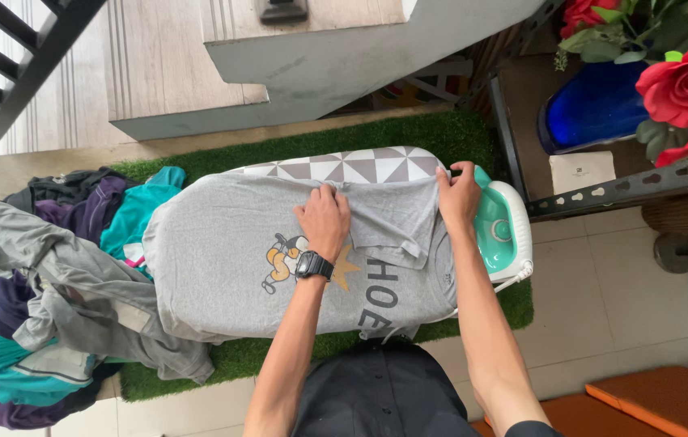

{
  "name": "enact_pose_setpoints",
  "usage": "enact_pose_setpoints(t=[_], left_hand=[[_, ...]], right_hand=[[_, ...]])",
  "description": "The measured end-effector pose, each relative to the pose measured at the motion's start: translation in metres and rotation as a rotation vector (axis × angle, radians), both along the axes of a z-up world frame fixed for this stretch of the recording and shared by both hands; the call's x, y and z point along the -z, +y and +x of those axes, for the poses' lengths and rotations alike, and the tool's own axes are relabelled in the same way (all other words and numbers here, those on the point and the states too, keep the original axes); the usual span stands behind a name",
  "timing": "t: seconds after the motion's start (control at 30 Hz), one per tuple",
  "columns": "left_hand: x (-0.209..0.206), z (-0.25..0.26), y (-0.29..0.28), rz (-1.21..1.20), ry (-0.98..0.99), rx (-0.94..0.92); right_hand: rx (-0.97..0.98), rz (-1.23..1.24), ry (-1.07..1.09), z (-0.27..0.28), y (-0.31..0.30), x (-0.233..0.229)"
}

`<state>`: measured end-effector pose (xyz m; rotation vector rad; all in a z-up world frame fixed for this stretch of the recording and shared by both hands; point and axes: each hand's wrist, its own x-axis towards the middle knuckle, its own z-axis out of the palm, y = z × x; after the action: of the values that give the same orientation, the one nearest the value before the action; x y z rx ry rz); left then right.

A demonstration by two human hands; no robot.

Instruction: The person irons a gray t-shirt on an ironing board, then hangs it on a clothes rack. They then pick up a black t-shirt and begin ironing it.

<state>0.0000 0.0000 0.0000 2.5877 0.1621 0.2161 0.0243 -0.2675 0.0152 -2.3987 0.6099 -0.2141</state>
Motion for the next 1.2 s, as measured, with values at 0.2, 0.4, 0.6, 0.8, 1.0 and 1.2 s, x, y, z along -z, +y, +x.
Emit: enact_pose_setpoints(t=[0.2, 0.4, 0.6, 0.8, 1.0, 1.2], left_hand=[[-0.030, 0.016, 0.002, 0.094, -0.087, -0.019], [-0.043, 0.013, 0.013, 0.015, -0.017, 0.031], [-0.057, -0.045, 0.023, -0.140, -0.164, 0.388], [-0.052, -0.067, 0.023, -0.005, -0.199, 0.582], [-0.044, -0.074, 0.027, -0.095, -0.218, 0.576], [-0.042, -0.092, 0.041, -0.072, -0.239, 0.537]], right_hand=[[-0.118, -0.173, -0.159, -0.007, 0.006, -0.003], [-0.095, -0.266, -0.183, -0.006, 0.010, -0.006], [-0.076, 0.109, -0.279, -0.037, 0.016, -0.045], [-0.310, -0.130, -0.110, -0.138, 0.058, -0.072], [-0.347, -0.138, -0.081, -0.159, 0.053, -0.075], [-0.360, -0.213, -0.152, -0.176, 0.049, -0.074]])
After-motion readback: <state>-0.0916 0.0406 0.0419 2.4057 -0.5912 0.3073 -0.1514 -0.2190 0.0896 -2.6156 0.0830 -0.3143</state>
